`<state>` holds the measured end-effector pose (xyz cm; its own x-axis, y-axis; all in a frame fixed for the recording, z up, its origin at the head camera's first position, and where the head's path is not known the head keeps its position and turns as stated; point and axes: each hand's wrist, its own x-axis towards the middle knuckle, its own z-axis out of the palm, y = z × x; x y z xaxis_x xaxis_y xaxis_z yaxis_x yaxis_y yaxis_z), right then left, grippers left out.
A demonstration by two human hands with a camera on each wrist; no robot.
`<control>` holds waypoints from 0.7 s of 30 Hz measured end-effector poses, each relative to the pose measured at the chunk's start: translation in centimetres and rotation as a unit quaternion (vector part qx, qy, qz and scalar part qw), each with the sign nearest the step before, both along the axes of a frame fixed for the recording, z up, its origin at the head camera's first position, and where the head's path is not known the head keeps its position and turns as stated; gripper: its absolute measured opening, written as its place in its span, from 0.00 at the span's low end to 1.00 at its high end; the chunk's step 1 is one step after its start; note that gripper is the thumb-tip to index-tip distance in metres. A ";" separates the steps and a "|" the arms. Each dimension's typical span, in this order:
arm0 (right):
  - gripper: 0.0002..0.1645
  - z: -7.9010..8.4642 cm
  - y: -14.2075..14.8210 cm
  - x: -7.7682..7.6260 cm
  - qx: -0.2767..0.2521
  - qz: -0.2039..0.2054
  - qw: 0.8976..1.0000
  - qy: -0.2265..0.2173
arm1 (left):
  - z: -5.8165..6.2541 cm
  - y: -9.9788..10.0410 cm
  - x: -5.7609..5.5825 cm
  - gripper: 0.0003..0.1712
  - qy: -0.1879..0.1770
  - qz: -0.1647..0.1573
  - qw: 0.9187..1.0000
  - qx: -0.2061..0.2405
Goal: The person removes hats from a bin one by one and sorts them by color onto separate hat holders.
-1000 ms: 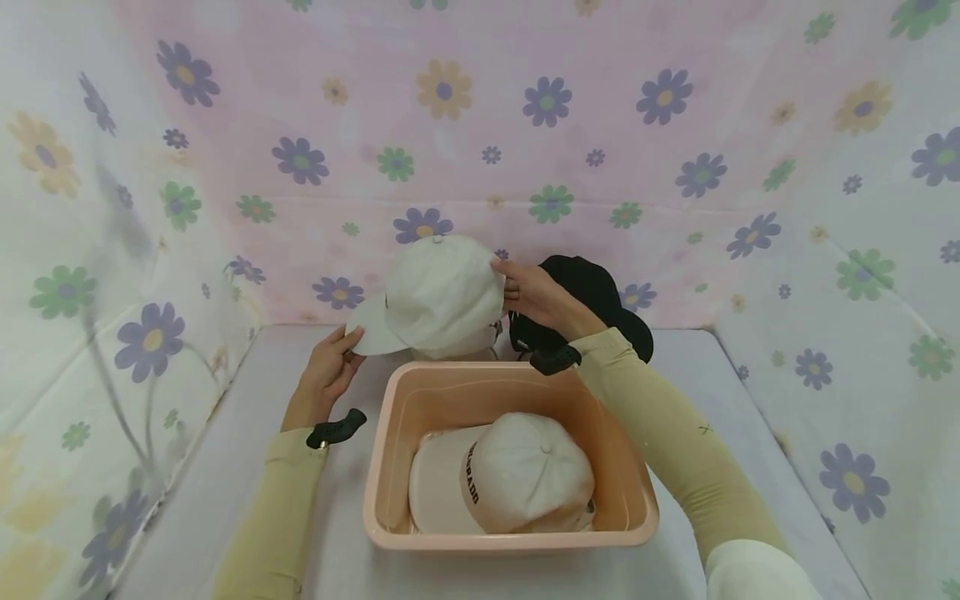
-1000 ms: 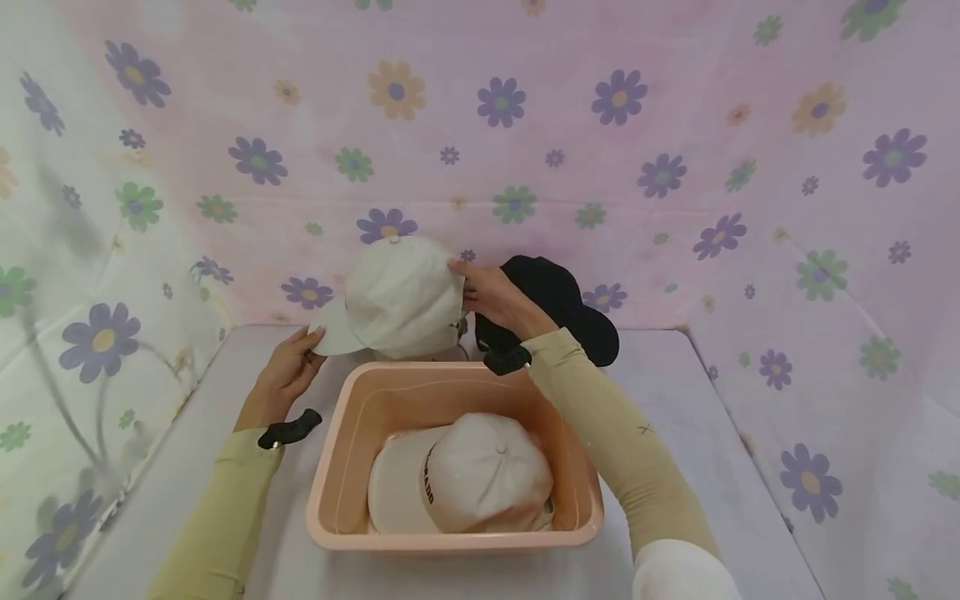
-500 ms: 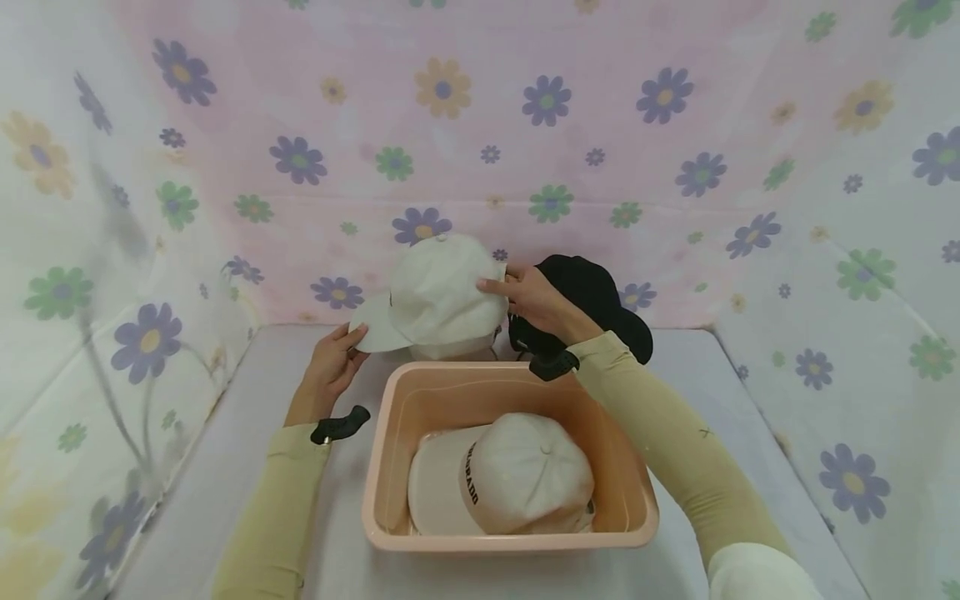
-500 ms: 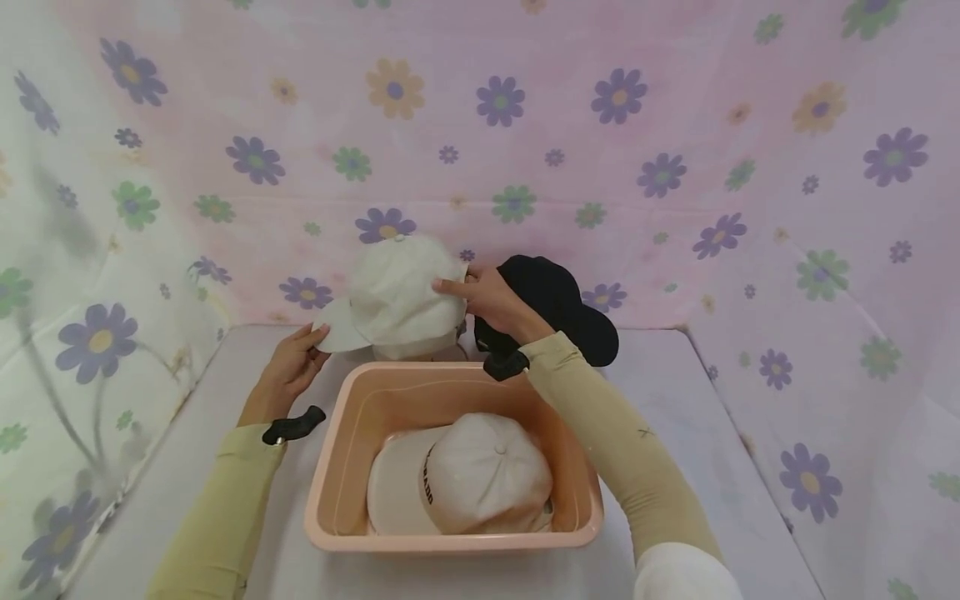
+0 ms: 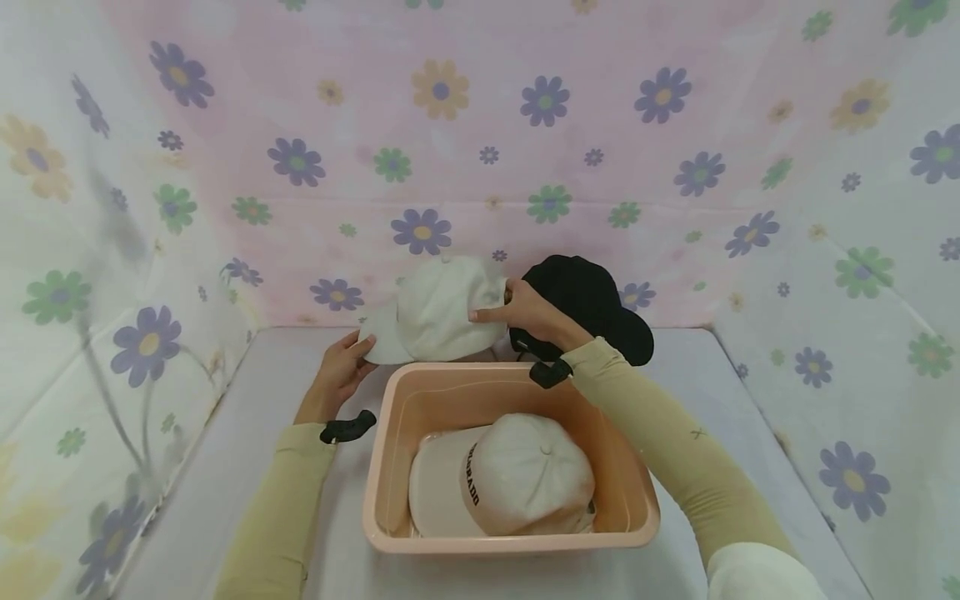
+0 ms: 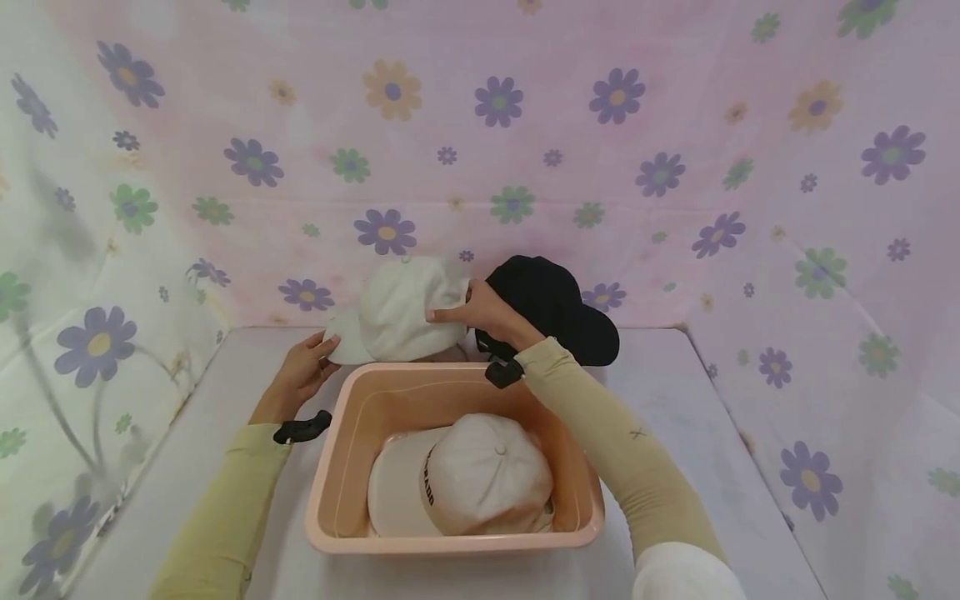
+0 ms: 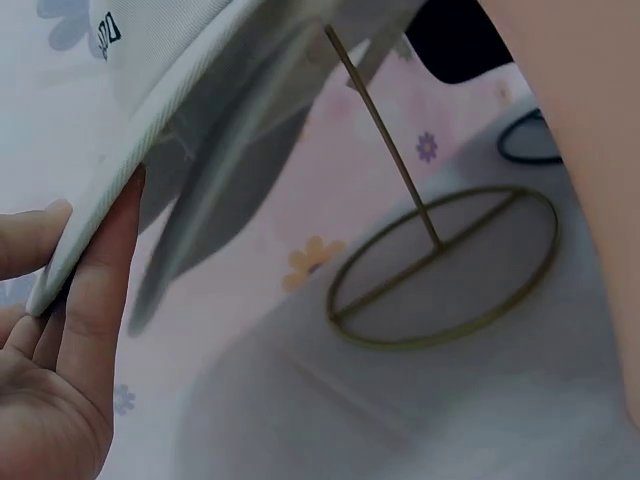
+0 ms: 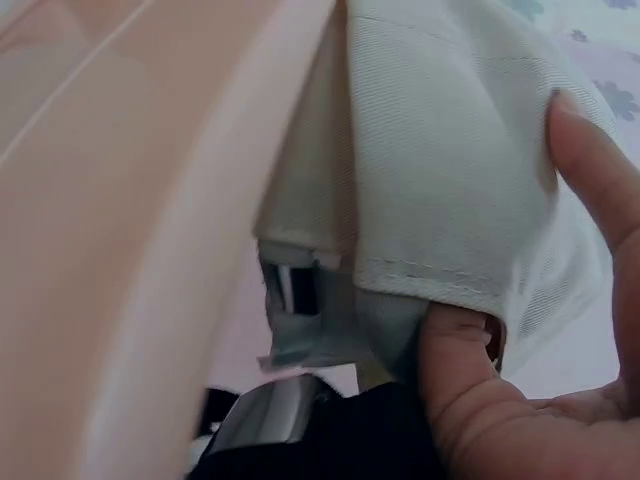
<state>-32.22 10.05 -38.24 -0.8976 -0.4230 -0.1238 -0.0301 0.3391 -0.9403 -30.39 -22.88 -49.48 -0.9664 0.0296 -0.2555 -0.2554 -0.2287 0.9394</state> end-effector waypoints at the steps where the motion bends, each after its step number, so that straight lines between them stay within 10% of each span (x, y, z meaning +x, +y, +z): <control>1: 0.39 -0.1 0.0 0.1 0.020 -0.003 1.000 0.010 | -0.2 0.1 0.0 0.37 -0.002 -0.003 1.000 -0.005; 8: 0.64 -0.5 -0.1 0.7 0.130 0.003 0.990 0.049 | -0.3 0.8 0.5 0.37 0.000 0.005 1.000 0.000; 21: 0.55 -1.3 -0.3 0.7 0.178 0.027 0.980 0.090 | -1.5 1.3 0.5 0.42 0.022 0.007 0.998 -0.050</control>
